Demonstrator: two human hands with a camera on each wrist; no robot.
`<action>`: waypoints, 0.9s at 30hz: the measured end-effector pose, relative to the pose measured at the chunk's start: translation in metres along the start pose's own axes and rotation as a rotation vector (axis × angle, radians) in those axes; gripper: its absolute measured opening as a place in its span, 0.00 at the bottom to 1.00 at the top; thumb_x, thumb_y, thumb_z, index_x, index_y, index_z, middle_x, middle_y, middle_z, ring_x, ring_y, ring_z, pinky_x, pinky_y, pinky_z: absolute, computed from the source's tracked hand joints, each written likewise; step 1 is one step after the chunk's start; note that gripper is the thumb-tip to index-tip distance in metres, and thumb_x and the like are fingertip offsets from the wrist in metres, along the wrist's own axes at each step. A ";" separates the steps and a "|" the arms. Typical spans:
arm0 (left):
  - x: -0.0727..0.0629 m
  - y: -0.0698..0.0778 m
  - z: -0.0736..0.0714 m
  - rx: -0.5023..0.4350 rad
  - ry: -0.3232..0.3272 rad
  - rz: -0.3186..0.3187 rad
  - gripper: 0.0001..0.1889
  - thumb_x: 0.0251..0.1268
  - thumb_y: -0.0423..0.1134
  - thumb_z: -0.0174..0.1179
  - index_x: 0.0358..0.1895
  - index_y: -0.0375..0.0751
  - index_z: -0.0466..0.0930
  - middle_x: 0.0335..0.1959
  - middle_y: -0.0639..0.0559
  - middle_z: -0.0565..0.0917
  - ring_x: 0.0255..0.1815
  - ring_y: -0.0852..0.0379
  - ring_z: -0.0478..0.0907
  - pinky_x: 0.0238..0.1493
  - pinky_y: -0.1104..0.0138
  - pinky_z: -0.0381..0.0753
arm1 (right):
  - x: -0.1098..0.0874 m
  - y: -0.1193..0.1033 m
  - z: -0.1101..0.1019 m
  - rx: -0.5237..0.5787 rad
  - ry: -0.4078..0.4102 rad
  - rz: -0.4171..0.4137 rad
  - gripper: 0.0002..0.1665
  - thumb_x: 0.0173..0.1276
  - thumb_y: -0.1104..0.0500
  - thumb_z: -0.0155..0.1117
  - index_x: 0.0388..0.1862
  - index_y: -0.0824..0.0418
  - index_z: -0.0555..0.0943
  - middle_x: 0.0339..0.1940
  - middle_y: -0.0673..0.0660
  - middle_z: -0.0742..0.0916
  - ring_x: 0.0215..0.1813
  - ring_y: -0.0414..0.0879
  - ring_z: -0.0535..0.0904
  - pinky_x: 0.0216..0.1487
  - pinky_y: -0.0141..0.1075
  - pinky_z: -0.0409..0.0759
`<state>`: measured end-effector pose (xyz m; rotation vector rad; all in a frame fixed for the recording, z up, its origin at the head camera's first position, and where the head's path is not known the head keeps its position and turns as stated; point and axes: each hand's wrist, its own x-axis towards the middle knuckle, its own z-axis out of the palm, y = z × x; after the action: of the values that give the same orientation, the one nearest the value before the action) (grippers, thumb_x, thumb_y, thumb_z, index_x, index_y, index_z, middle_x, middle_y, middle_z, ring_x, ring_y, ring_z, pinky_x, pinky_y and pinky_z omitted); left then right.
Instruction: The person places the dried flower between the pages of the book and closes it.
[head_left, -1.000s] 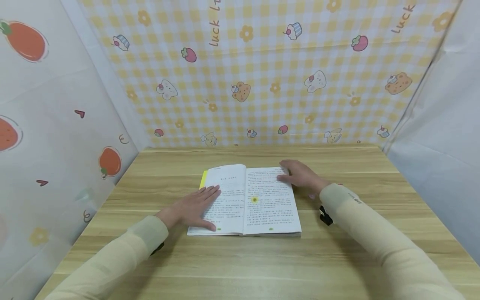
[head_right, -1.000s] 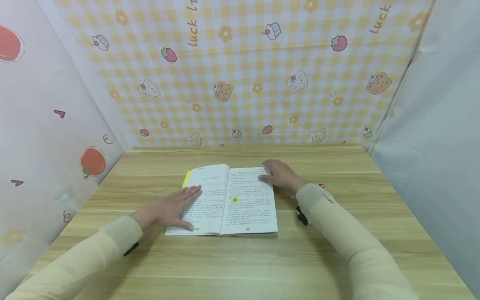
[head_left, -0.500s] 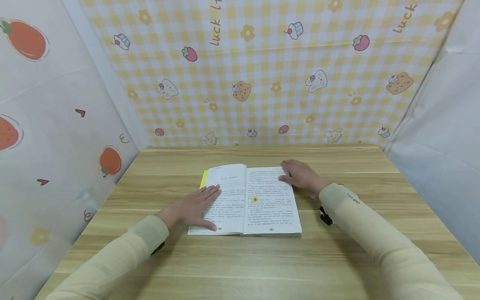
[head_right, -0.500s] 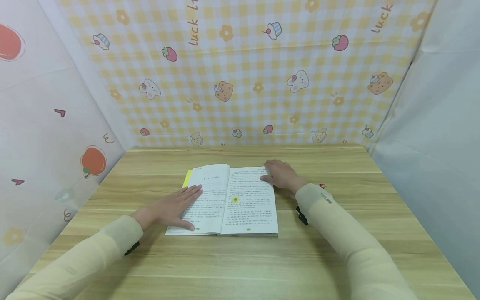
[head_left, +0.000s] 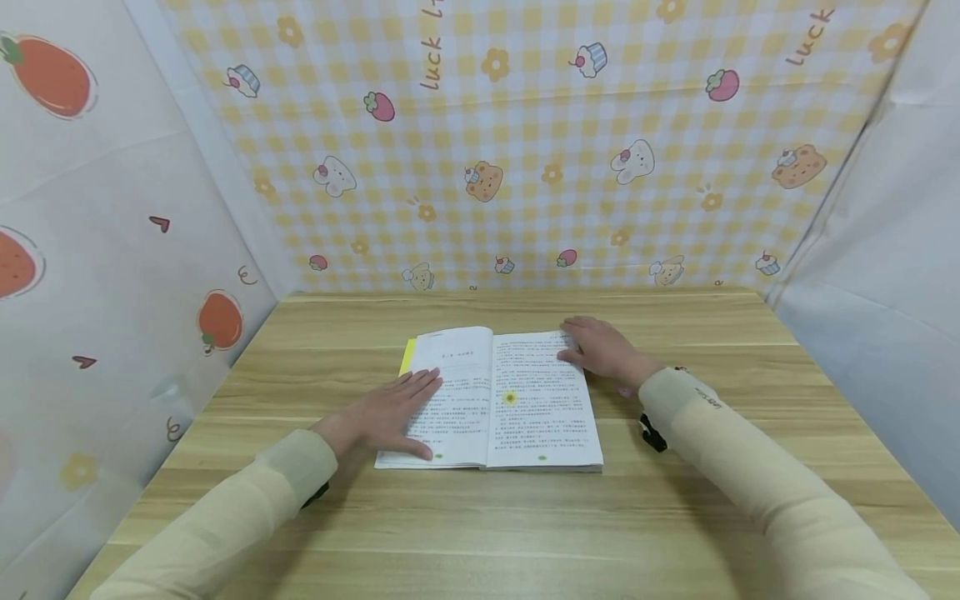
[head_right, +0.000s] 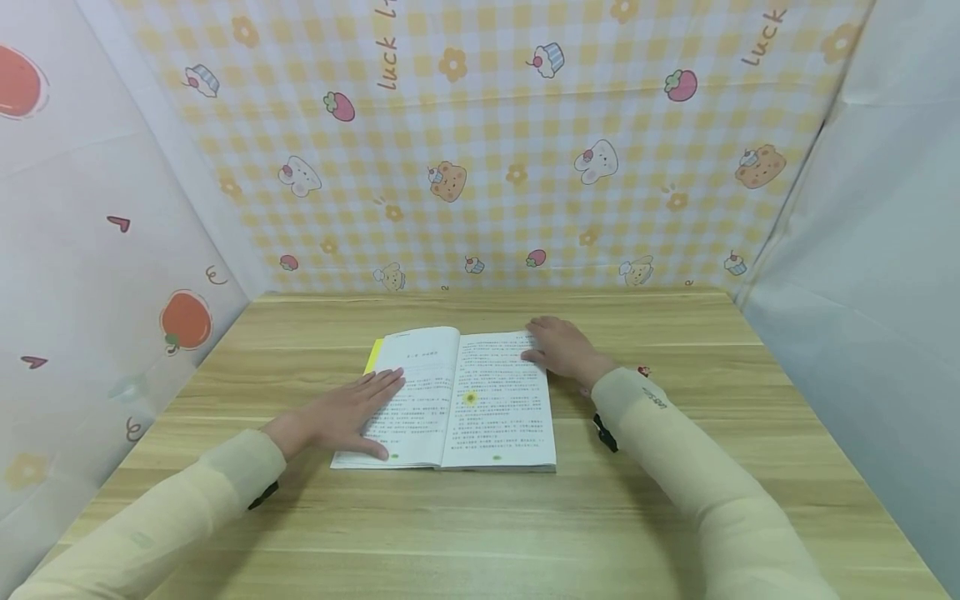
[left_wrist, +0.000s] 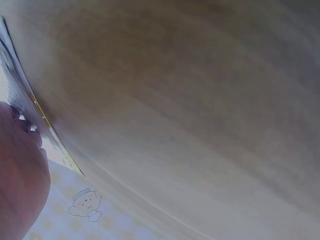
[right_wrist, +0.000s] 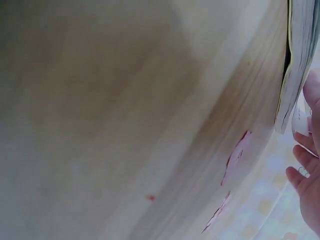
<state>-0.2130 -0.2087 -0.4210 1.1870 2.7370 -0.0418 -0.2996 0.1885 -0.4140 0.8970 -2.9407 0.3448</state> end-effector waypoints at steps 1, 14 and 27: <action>0.000 0.000 0.000 0.001 0.000 0.001 0.62 0.53 0.79 0.47 0.77 0.32 0.42 0.79 0.41 0.42 0.78 0.46 0.39 0.75 0.57 0.41 | 0.000 -0.001 -0.001 0.023 0.011 0.001 0.37 0.69 0.49 0.65 0.67 0.73 0.68 0.66 0.70 0.73 0.69 0.64 0.65 0.70 0.55 0.60; 0.001 0.000 0.000 -0.001 -0.001 0.003 0.61 0.54 0.79 0.48 0.77 0.32 0.42 0.79 0.41 0.43 0.78 0.46 0.39 0.75 0.57 0.42 | -0.007 -0.014 -0.005 0.595 0.118 0.235 0.31 0.72 0.53 0.62 0.68 0.67 0.70 0.55 0.63 0.81 0.55 0.56 0.78 0.55 0.48 0.78; 0.001 -0.001 0.001 0.014 0.000 0.003 0.62 0.53 0.80 0.46 0.77 0.32 0.42 0.79 0.40 0.43 0.78 0.46 0.39 0.75 0.57 0.42 | -0.033 -0.018 -0.019 1.067 0.057 0.294 0.31 0.81 0.51 0.42 0.71 0.72 0.63 0.57 0.70 0.80 0.52 0.55 0.81 0.51 0.43 0.82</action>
<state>-0.2144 -0.2090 -0.4218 1.1947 2.7389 -0.0612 -0.2624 0.1967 -0.3951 0.4180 -2.6892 1.9964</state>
